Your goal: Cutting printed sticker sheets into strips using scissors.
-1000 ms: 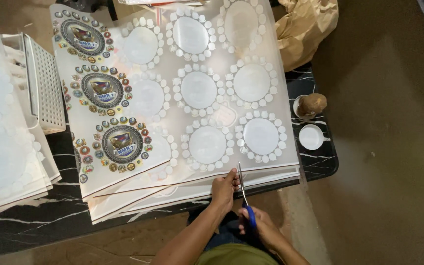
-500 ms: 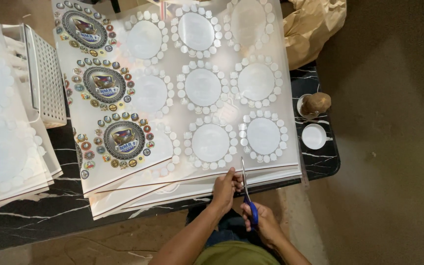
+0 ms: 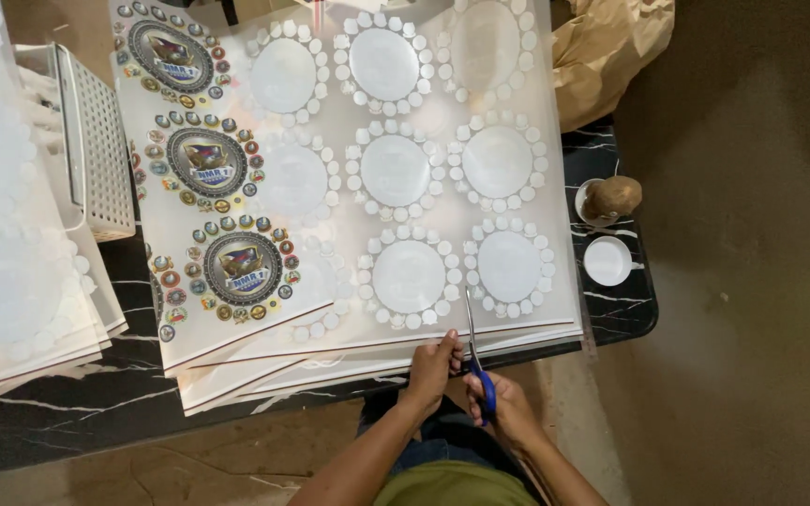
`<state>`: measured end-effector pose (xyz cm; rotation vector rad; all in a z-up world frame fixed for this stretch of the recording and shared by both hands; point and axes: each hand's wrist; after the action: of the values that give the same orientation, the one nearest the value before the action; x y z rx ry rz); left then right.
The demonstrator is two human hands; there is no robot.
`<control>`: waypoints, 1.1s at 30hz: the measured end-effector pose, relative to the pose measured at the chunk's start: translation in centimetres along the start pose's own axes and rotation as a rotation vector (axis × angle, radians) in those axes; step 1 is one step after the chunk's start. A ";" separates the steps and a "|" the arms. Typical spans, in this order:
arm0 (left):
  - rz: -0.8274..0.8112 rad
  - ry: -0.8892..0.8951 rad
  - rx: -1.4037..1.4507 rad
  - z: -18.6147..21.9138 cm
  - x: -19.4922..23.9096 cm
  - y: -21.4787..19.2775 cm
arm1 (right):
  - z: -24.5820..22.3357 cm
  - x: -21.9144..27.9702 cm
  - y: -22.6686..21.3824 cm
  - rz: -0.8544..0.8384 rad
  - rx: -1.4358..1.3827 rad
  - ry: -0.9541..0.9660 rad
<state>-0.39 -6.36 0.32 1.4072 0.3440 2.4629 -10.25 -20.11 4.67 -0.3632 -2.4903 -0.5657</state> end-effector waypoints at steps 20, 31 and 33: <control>-0.057 0.023 -0.028 -0.4 0.7 -1.1 | -5.1 -2.4 3.2 0.006 0.030 -0.029; -0.102 0.023 -0.045 -1.9 0.5 -1.6 | -5.6 -6.5 2.2 -0.055 0.065 -0.065; -0.094 -0.015 -0.030 -2.2 0.6 -1.6 | -6.9 -7.1 3.1 -0.038 0.118 -0.072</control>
<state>-2.32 -4.80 -0.86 1.3641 0.3597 2.3714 -0.20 -21.53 6.84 -0.2961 -2.5903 -0.4245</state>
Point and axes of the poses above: each hand's wrist, its own x-axis away from the middle knuckle, its own y-axis out of the palm, z = x × y, and after that the axes turned 14 degrees about -y, right-handed
